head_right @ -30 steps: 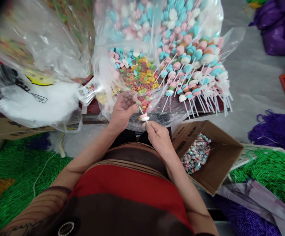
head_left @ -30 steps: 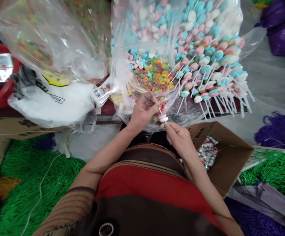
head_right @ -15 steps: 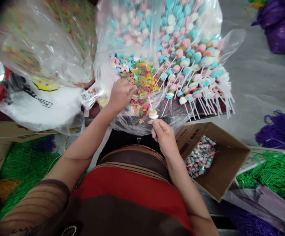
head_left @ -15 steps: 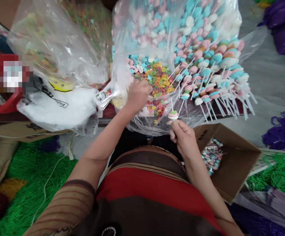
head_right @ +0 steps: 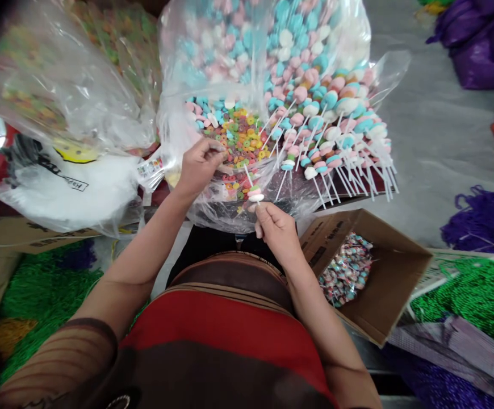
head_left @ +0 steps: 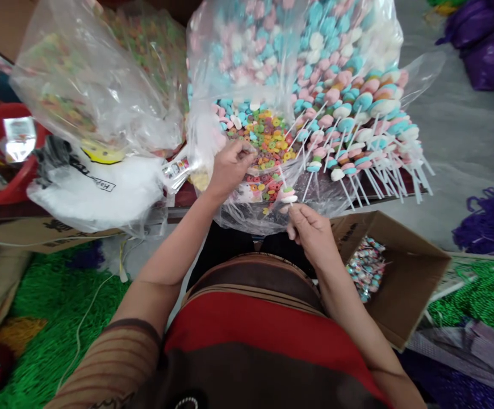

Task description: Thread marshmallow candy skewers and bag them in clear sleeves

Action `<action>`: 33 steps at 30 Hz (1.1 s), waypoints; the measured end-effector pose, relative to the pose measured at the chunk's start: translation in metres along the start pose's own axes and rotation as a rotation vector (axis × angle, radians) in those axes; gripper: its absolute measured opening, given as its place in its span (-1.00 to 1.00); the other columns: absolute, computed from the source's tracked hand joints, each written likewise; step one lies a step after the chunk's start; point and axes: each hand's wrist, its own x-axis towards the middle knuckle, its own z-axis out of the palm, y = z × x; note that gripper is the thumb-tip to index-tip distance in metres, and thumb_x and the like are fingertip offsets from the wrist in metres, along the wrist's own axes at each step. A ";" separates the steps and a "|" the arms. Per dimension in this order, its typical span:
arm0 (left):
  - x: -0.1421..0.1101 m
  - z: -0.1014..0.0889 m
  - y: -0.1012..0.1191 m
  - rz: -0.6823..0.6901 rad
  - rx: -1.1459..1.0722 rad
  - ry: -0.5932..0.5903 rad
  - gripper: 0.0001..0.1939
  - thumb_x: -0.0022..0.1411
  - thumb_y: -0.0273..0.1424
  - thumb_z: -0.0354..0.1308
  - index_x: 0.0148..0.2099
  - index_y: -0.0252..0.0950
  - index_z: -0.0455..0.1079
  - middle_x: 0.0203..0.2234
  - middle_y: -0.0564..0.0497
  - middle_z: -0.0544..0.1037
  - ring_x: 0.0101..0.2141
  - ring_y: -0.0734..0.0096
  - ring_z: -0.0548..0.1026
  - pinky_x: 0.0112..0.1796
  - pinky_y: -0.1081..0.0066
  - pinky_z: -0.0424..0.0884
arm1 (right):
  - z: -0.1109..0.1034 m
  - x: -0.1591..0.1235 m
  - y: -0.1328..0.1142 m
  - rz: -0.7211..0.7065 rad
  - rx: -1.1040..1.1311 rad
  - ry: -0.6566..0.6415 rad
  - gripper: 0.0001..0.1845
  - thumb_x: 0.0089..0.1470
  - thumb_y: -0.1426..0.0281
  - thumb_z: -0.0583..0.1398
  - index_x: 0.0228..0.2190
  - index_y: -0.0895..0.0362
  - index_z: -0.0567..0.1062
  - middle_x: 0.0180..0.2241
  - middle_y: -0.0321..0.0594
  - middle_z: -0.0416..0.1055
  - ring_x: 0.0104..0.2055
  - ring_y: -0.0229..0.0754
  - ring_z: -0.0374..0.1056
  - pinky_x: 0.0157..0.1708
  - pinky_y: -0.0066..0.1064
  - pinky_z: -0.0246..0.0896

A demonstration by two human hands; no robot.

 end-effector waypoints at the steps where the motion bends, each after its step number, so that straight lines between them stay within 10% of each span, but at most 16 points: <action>1: -0.005 0.004 0.005 -0.071 -0.140 -0.005 -0.86 0.16 -0.46 0.37 -0.32 -0.21 0.45 -0.37 0.08 0.54 -0.25 0.37 0.51 -0.13 0.38 0.42 | 0.003 0.002 -0.003 -0.018 -0.023 -0.008 -0.52 0.25 -0.05 0.18 -0.28 0.12 0.59 -0.71 -0.47 0.22 -0.68 -0.35 0.03 -0.60 -0.45 -0.05; 8: -0.032 0.022 0.024 -0.360 -0.625 -0.074 -0.75 0.15 -0.42 0.46 -0.34 -0.25 0.39 -0.53 0.17 0.51 -0.49 0.59 0.49 -0.35 0.52 0.42 | 0.016 0.008 -0.015 -0.087 -0.134 -0.011 -0.54 0.28 -0.01 0.15 -0.34 0.11 0.56 -0.71 -0.47 0.18 -0.66 -0.32 0.08 -0.54 -0.41 0.02; 20: -0.049 0.035 -0.003 0.048 -0.350 0.025 -0.72 0.21 -0.15 0.41 -0.27 -0.21 0.45 -0.42 0.14 0.58 -0.39 0.55 0.53 -0.26 0.49 0.45 | 0.019 0.009 -0.006 -0.079 -0.066 0.025 -0.52 0.27 -0.05 0.17 -0.35 0.11 0.55 -0.75 -0.48 0.16 -0.69 -0.33 0.07 -0.60 -0.45 -0.02; 25: -0.070 0.031 0.018 0.130 -0.103 -0.226 -0.81 0.38 -0.24 0.19 -0.15 -0.22 0.54 -0.30 0.04 0.65 -0.29 0.44 0.58 -0.19 0.45 0.45 | 0.016 0.016 0.006 -0.062 0.076 0.032 -0.46 0.18 -0.15 0.22 -0.42 0.08 0.49 -0.69 -0.46 0.23 -0.68 -0.36 0.04 -0.64 -0.47 -0.08; 29: -0.033 0.013 0.026 0.225 0.060 -0.333 -0.78 0.37 -0.38 0.10 -0.09 -0.24 0.58 -0.17 -0.01 0.69 -0.13 0.34 0.61 -0.04 0.38 0.47 | 0.014 0.025 0.009 -0.064 0.213 0.066 -0.47 0.12 -0.14 0.30 -0.43 0.09 0.48 -0.62 -0.43 0.30 -0.64 -0.38 0.10 -0.63 -0.49 -0.05; 33: 0.047 -0.011 0.009 0.260 0.545 -0.129 -0.65 0.33 -0.55 0.02 0.00 -0.23 0.57 0.00 -0.08 0.64 0.08 0.19 0.52 0.14 0.25 0.38 | 0.018 0.031 0.007 -0.066 0.297 0.081 -0.49 0.08 -0.11 0.33 -0.41 0.09 0.51 -0.62 -0.43 0.30 -0.65 -0.39 0.08 -0.64 -0.50 -0.07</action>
